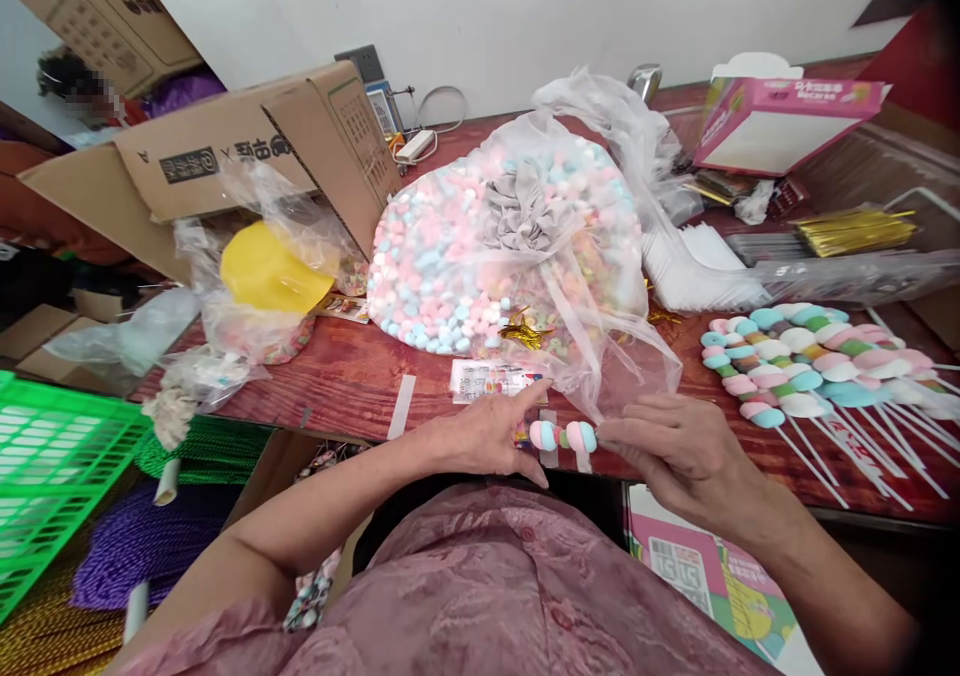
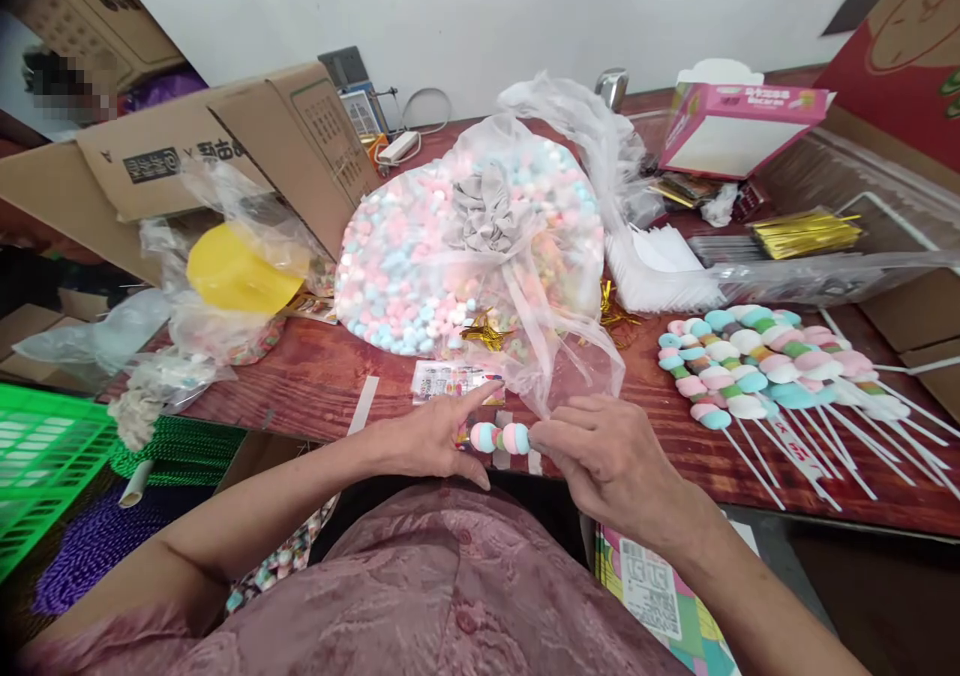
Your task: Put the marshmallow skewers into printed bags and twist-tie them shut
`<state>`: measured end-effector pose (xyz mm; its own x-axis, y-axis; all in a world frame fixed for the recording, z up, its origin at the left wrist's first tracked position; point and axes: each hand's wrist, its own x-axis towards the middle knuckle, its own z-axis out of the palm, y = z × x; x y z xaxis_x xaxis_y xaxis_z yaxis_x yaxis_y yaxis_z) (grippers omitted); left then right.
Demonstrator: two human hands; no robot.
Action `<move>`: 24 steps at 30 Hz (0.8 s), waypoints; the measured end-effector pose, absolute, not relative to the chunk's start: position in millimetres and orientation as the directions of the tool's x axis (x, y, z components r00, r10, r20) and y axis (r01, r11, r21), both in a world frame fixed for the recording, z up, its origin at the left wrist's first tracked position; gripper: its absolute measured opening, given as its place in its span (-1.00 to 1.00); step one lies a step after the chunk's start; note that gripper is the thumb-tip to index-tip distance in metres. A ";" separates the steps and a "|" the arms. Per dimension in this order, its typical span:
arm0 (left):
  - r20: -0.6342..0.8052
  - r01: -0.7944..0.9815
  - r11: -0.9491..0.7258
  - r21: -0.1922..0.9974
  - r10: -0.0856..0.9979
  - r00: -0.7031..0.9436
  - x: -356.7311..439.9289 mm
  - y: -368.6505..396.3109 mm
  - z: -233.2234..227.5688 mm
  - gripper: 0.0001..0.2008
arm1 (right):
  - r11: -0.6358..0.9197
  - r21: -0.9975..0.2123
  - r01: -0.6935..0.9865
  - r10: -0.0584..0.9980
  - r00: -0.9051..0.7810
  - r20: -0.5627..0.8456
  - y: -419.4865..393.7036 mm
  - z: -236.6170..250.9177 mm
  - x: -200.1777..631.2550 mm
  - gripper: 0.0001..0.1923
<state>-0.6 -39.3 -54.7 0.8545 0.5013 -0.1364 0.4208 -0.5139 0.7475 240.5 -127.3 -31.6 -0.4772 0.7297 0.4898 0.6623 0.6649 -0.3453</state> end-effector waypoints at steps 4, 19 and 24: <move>-0.141 0.357 -0.482 0.800 0.427 0.893 5.6 -41.5 -48.9 -0.03 | 0.697 -0.297 0.653 0.695 -0.513 0.504 -125.3 -39.7 228.5 -0.74; -0.237 0.546 -0.614 0.570 0.513 0.825 -22.3 -16.1 -31.1 0.02 | 0.640 -0.386 0.664 0.726 -0.358 0.587 -109.1 -42.5 231.5 -0.83; -0.274 0.491 -0.551 0.675 0.431 0.860 -20.7 -14.3 -33.0 -0.72 | 0.706 -0.139 0.694 0.596 -0.476 0.647 -107.4 -39.3 224.6 -0.75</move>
